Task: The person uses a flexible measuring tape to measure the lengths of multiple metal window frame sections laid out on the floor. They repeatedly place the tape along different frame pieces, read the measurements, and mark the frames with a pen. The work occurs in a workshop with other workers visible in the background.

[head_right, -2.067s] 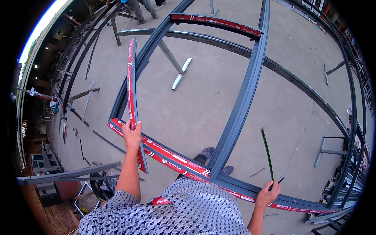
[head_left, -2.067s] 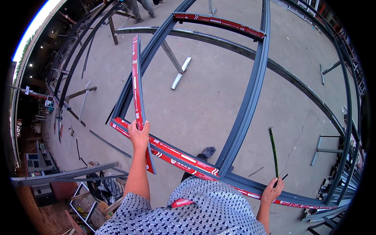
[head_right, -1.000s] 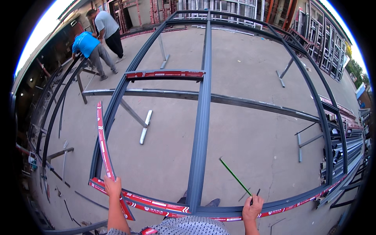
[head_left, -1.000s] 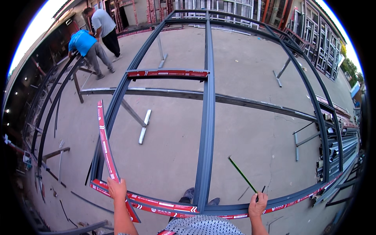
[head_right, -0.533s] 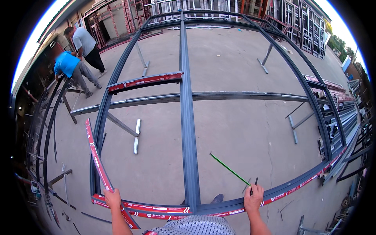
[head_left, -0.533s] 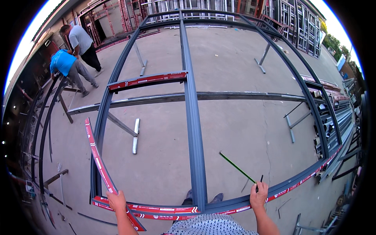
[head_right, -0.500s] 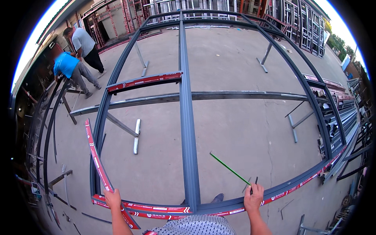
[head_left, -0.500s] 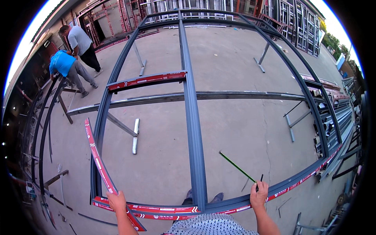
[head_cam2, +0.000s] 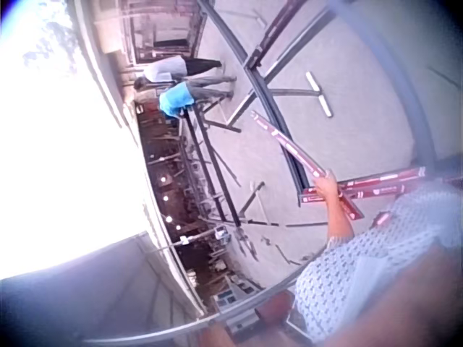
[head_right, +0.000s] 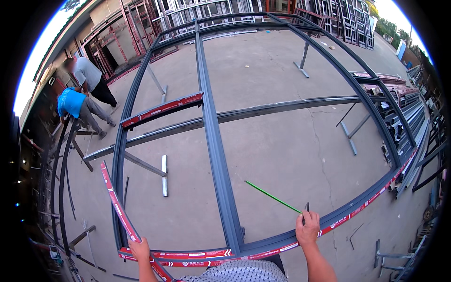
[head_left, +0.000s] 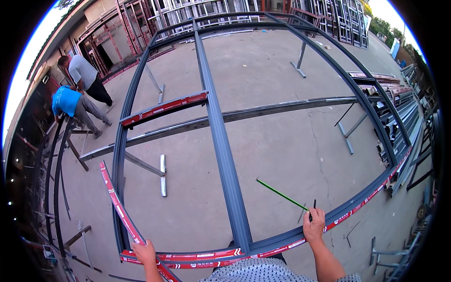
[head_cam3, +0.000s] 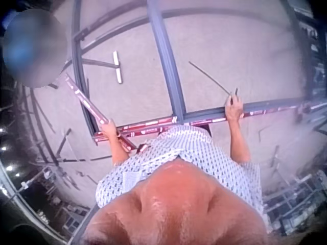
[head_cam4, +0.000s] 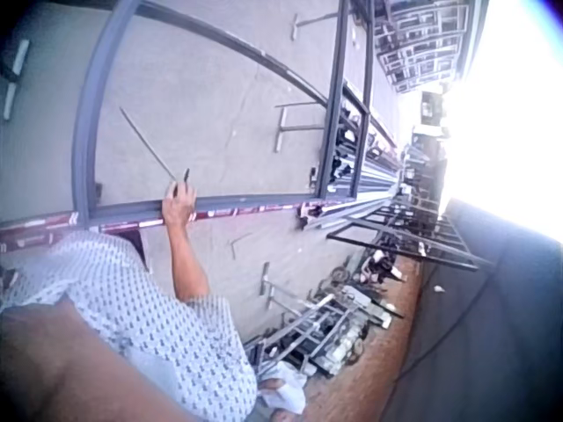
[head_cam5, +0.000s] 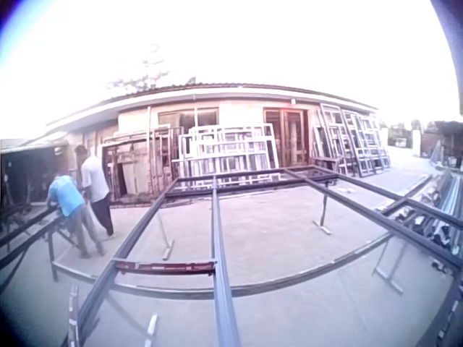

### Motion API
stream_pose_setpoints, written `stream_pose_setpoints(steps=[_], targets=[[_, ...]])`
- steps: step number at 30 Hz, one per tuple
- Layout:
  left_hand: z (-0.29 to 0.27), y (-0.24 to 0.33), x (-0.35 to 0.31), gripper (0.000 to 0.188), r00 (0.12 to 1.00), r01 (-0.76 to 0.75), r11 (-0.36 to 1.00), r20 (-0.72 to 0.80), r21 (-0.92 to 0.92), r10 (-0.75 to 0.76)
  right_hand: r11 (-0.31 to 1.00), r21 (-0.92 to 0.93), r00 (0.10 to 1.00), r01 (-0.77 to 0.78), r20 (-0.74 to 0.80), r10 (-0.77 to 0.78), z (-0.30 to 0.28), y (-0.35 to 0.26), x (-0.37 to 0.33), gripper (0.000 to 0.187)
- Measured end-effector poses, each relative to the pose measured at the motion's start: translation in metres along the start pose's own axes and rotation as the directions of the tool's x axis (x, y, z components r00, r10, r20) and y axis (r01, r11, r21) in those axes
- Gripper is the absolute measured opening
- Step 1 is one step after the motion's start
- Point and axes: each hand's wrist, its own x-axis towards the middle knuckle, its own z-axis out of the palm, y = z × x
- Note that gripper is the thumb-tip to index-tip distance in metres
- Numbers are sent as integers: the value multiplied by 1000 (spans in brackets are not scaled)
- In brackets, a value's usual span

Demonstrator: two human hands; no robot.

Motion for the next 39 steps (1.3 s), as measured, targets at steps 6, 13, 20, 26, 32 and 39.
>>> stream_pose_setpoints(steps=[6,13,20,26,32,39], targets=[[11,7,-13,65,930,-179,983,-320,45,184,999,30,1000,-28,-13,29,4,3,-4,19],[53,82,-100,51,785,-619,744,-204,-253,585,983,179,999,32,-26,-27,-4,5,-2,18],[64,155,-287,45,466,-775,437,55,-456,883,898,427,992,107,-105,-68,-25,24,-7,21],[74,157,-306,57,533,-782,529,85,-329,842,867,472,983,160,-155,-97,-69,54,-27,22],[83,156,-320,55,592,-779,571,-4,-259,806,863,476,978,170,-193,-86,-93,74,-37,21],[93,160,-316,51,586,-799,566,-50,-203,809,895,436,988,96,-150,-33,-125,112,-53,18]])
